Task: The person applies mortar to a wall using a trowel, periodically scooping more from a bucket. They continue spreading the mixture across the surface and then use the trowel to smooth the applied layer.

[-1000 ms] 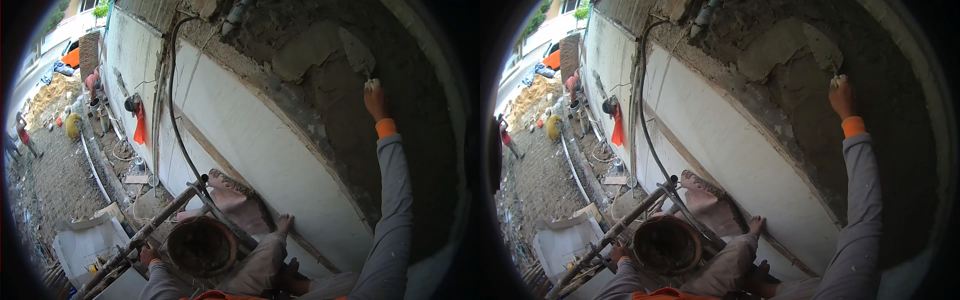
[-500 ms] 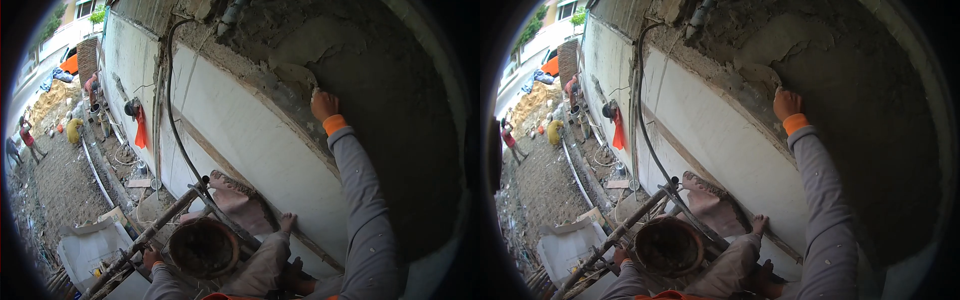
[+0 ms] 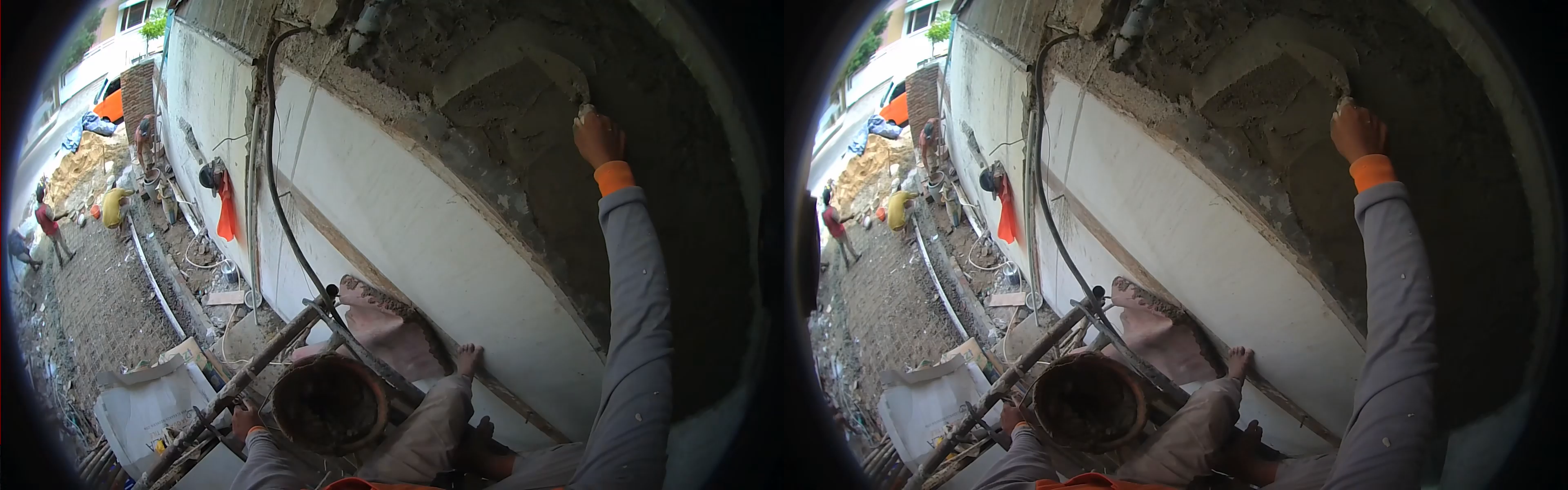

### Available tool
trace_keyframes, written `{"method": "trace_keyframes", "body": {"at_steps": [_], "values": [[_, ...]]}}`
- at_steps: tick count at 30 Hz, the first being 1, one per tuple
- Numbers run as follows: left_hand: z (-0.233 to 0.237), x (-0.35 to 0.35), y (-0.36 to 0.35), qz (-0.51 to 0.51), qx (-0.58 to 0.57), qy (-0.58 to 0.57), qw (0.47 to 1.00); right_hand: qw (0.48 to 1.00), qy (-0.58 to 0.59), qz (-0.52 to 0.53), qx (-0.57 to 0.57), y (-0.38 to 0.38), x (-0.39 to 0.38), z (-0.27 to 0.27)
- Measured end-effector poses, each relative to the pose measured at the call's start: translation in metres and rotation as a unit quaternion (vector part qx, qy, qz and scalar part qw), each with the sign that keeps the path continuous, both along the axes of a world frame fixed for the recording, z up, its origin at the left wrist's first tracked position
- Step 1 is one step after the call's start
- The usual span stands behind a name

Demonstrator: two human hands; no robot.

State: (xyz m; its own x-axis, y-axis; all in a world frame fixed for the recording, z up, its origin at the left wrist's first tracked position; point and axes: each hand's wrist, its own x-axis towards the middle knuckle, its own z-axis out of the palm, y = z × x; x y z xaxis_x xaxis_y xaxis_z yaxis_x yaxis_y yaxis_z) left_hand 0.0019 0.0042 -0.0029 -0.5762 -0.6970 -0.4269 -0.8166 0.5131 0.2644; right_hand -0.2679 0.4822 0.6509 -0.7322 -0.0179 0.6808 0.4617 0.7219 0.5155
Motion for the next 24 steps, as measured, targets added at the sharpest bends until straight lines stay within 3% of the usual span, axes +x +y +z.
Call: {"method": "trace_keyframes", "body": {"at_steps": [6,9,15,18,24], "values": [[-0.018,0.003,-0.003,-0.003,-0.010,0.009,1.000,0.999,0.039,-0.022,0.028,0.020,0.013,-0.005],[-0.034,0.006,-0.007,-0.023,-0.011,0.013,1.000,0.999,0.024,0.032,0.011,0.019,0.034,-0.041],[-0.021,0.003,-0.005,-0.006,-0.008,0.000,1.000,0.993,-0.073,0.066,-0.070,0.035,0.026,-0.137],[-0.042,0.006,-0.011,-0.012,-0.005,0.012,1.000,0.976,-0.135,-0.021,-0.169,0.031,0.008,-0.131],[-0.053,0.009,-0.011,-0.020,-0.026,-0.007,0.999,0.973,-0.150,-0.023,-0.174,0.027,-0.001,-0.071]]}}
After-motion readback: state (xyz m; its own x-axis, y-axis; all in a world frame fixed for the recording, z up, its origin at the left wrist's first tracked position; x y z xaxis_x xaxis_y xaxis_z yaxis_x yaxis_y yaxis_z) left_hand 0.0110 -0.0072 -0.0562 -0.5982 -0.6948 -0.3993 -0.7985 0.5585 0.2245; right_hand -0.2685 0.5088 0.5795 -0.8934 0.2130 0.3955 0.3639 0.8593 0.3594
